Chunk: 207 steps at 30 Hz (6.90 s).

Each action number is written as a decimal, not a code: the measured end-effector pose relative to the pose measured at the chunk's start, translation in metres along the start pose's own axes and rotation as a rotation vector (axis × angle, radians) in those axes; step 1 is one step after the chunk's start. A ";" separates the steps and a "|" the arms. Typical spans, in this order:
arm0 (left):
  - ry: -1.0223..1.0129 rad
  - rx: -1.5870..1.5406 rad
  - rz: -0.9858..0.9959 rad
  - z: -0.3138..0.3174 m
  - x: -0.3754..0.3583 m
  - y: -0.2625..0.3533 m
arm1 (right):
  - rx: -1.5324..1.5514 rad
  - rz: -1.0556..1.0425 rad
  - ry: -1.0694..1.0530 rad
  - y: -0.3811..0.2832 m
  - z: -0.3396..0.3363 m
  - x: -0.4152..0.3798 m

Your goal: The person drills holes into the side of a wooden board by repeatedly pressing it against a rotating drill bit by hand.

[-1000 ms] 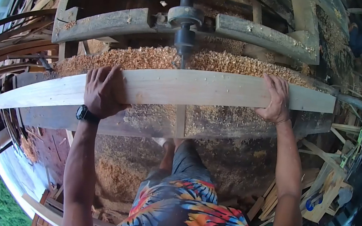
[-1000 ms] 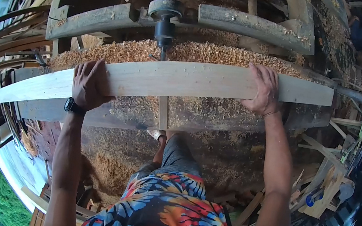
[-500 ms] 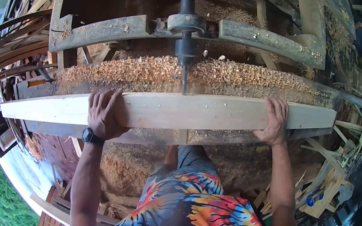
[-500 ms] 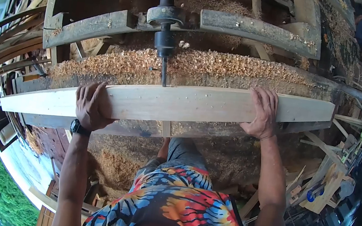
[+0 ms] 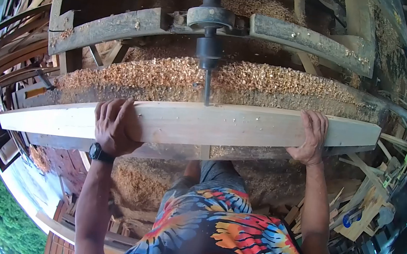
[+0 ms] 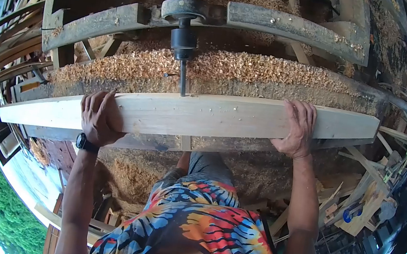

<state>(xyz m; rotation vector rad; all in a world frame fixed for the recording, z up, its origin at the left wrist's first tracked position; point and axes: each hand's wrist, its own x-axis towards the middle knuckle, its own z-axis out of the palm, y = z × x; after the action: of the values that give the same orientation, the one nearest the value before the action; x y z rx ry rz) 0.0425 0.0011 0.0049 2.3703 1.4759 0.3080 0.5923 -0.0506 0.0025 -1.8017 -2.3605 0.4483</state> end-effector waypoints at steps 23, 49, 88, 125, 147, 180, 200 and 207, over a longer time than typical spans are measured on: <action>-0.113 0.057 0.044 -0.002 -0.027 -0.009 | -0.005 0.023 -0.035 -0.019 0.011 -0.040; -0.111 0.114 0.048 -0.003 -0.015 -0.015 | -0.004 0.013 -0.003 -0.016 0.015 -0.027; -0.122 0.066 0.031 -0.007 -0.003 -0.018 | -0.039 -0.013 0.014 -0.016 0.013 -0.013; -0.067 0.070 0.079 -0.009 0.024 -0.029 | -0.095 -0.099 0.032 0.002 0.009 0.020; -0.058 0.109 0.085 -0.012 0.030 -0.023 | -0.024 -0.076 0.093 0.003 0.002 0.034; -0.144 0.074 0.047 -0.005 -0.009 -0.012 | -0.009 -0.016 0.062 -0.011 0.011 -0.044; -0.090 0.108 0.013 -0.008 0.035 -0.021 | 0.049 -0.021 0.012 0.020 -0.005 0.039; -0.174 0.081 0.040 -0.008 -0.003 -0.014 | 0.087 0.029 0.018 -0.009 0.011 -0.038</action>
<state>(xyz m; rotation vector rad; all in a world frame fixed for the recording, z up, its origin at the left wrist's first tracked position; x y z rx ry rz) 0.0268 0.0051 0.0068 2.4230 1.3861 0.0507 0.5914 -0.0908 -0.0022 -1.7965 -2.2690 0.5276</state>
